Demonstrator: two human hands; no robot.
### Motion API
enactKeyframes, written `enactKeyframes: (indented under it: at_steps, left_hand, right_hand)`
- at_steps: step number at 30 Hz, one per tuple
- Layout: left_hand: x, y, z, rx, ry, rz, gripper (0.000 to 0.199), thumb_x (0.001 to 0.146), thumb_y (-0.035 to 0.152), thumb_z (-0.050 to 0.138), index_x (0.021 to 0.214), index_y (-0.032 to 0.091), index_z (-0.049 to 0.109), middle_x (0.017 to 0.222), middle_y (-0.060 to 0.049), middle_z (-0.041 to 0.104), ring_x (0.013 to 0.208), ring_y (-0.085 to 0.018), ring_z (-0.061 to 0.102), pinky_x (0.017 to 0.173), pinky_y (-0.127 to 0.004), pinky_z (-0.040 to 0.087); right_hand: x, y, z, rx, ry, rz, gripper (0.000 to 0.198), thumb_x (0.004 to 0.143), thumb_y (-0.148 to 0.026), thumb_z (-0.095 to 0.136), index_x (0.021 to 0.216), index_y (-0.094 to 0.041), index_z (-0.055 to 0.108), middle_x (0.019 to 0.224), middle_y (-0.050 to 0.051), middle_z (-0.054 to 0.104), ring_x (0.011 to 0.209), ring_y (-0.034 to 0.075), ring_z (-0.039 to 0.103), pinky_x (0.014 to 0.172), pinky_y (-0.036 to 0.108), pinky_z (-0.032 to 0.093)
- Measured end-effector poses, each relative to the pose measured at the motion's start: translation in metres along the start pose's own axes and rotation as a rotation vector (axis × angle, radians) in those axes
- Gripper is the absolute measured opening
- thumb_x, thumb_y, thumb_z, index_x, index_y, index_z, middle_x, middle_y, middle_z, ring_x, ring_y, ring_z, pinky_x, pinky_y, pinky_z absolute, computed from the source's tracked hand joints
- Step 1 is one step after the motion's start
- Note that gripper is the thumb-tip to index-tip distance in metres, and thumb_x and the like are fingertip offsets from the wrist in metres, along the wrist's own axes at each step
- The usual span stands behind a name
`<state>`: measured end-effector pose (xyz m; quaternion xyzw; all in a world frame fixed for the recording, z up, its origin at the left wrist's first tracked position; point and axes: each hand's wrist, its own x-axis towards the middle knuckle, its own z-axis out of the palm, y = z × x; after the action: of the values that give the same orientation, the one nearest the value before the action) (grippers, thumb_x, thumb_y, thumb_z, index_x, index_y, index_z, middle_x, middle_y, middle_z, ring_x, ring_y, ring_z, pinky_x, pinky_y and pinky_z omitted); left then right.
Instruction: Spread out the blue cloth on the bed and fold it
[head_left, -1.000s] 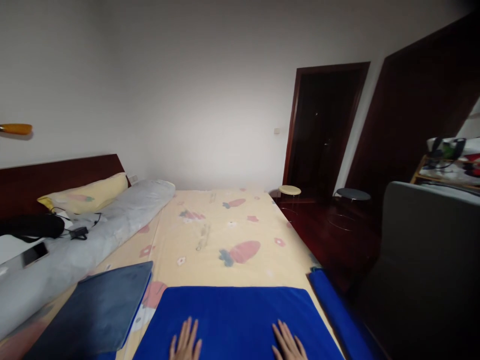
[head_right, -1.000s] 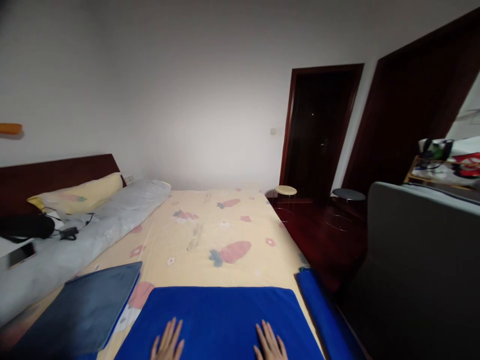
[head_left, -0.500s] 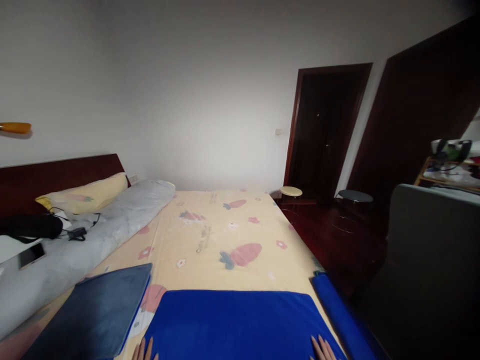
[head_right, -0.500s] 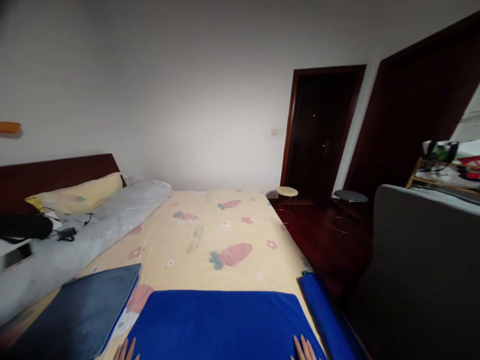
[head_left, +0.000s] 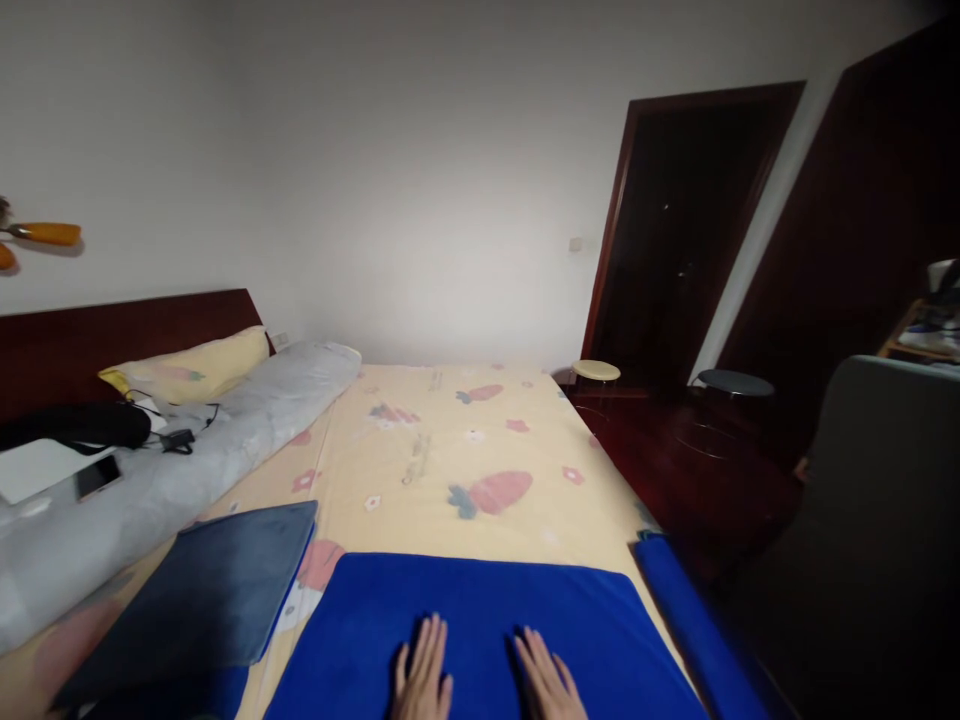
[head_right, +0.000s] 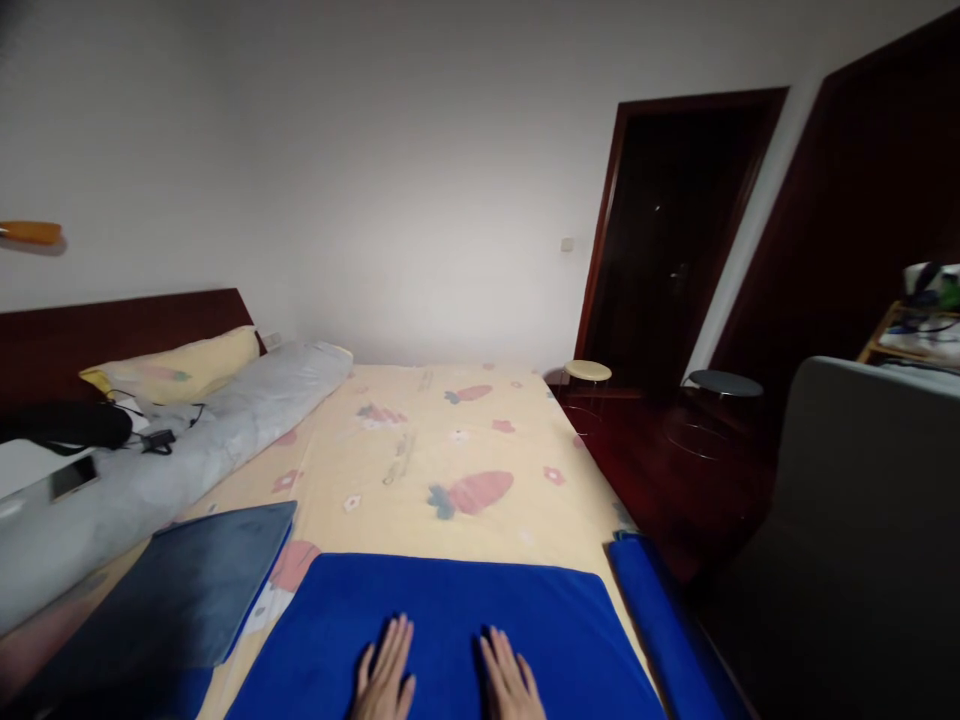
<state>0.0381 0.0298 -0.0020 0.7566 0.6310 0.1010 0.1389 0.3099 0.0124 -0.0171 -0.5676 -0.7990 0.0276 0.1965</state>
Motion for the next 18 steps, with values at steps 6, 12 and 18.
enactKeyframes:
  at_steps: [6,12,18]
  left_hand:
    - [0.041,0.039,0.0,-0.1,-0.186,0.267,0.058,0.093,0.039,0.029,0.144,0.041,0.002,0.159,0.005,0.017,0.148,-0.022,0.021,0.122,-0.057,0.023]
    - [0.074,-0.041,-0.056,0.123,-0.053,-0.074,0.053,0.094,0.048,0.02,0.146,0.038,0.016,0.161,0.004,0.02,0.149,-0.018,0.02,0.122,-0.053,0.019]
    - [0.082,-0.128,-0.084,0.317,0.038,-0.416,0.059,0.093,0.051,0.022,0.148,0.03,0.013,0.162,0.001,0.017,0.15,-0.019,0.016,0.121,-0.05,0.018]
  right_hand:
    - [0.059,-0.03,0.021,0.102,-0.048,-0.154,0.057,0.094,-0.041,0.041,0.145,-0.04,0.015,0.149,-0.001,0.039,0.135,0.021,0.044,0.107,0.036,0.045]
    - [0.067,0.057,-0.023,0.034,-0.175,0.188,0.057,0.092,-0.059,0.03,0.144,-0.035,0.027,0.156,0.001,0.03,0.144,0.022,0.028,0.118,0.049,0.029]
    - [0.045,0.149,-0.041,-0.174,-0.113,0.508,0.065,0.091,-0.059,0.027,0.147,-0.028,0.023,0.158,0.001,0.026,0.146,0.021,0.022,0.119,0.049,0.023]
